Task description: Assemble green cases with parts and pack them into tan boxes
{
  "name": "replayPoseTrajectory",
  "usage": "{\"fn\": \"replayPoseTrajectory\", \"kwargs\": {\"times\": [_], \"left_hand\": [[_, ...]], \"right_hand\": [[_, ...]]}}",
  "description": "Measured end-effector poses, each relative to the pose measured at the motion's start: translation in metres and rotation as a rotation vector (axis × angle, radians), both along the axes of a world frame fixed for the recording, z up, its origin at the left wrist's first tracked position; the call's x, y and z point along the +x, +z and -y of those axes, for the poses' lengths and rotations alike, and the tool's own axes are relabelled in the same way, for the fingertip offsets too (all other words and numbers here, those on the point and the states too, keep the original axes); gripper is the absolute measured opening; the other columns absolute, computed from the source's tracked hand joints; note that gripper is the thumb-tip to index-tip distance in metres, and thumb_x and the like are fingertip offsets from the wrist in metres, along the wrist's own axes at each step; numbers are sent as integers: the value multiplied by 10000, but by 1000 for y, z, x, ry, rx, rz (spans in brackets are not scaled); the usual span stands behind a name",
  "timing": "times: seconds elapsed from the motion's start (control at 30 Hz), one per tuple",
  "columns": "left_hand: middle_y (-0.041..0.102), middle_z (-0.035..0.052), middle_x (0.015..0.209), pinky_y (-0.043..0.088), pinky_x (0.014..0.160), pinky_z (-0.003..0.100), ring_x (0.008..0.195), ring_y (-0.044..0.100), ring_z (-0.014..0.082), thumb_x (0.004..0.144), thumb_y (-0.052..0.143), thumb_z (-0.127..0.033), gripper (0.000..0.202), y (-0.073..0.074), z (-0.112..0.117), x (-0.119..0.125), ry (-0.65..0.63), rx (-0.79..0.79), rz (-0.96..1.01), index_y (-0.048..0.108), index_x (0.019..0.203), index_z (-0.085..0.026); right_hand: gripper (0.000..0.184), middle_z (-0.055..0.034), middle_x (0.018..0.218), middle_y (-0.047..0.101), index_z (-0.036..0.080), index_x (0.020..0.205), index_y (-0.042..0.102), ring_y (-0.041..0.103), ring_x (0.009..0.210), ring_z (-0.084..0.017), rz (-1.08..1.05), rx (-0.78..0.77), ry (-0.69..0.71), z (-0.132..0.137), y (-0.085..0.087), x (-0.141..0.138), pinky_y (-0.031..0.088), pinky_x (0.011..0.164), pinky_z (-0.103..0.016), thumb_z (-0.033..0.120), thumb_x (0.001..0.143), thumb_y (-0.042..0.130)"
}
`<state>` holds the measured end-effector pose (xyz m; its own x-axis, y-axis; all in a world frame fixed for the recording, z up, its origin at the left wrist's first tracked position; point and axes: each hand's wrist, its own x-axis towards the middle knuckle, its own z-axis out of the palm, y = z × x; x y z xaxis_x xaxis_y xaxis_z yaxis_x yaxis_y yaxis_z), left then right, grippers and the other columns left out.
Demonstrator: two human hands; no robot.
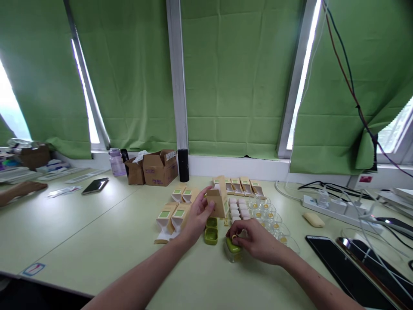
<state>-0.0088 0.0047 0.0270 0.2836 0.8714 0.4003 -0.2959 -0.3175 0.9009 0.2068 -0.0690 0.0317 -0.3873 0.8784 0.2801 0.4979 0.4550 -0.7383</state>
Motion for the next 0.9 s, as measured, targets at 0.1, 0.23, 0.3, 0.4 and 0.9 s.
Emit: {"fn": "replayPoseTrajectory", "kwargs": {"times": [0.1, 0.23, 0.3, 0.4, 0.9], "left_hand": [[741, 115, 1280, 647, 861, 385, 1086, 750, 268, 910, 794, -492, 647, 3, 2, 2, -119, -149, 139, 524, 1440, -238], [725, 134, 1304, 657, 774, 396, 1046, 763, 275, 933, 779, -482, 555, 6, 5, 5, -253, -246, 233, 542, 1367, -229], [732, 136, 1280, 652, 745, 389, 1006, 773, 268, 950, 761, -480, 535, 7, 6, 6, -294, -265, 240, 534, 1363, -227], [738, 126, 1250, 642, 709, 370, 951, 777, 253, 964, 751, -467, 525, 6, 8, 8, -319, -274, 235, 515, 1371, -234], [779, 94, 1134, 629, 674, 321, 845, 746, 217, 944, 726, -458, 570, 29, 6, 21, -93, -164, 10, 487, 1416, -245]], "right_hand": [[189, -6, 914, 806, 259, 889, 779, 698, 867, -215, 31, 1, -3, 4, 5, -1, 510, 802, -333, 126, 827, 660], [78, -30, 925, 779, 237, 921, 752, 686, 876, -216, -165, 14, -45, 0, 7, 0, 518, 782, -334, 280, 902, 690], [211, -42, 893, 758, 219, 915, 732, 675, 825, -206, -350, 10, -96, -8, 6, 1, 521, 734, -325, 428, 927, 703], [433, -72, 940, 769, 201, 1015, 750, 661, 779, -197, -566, -45, -141, -18, 3, 1, 513, 659, -309, 607, 863, 765], [461, -67, 916, 802, 185, 953, 837, 710, 769, -162, -1050, -371, -26, -44, 14, -11, 589, 639, -235, 484, 644, 1004]]}}
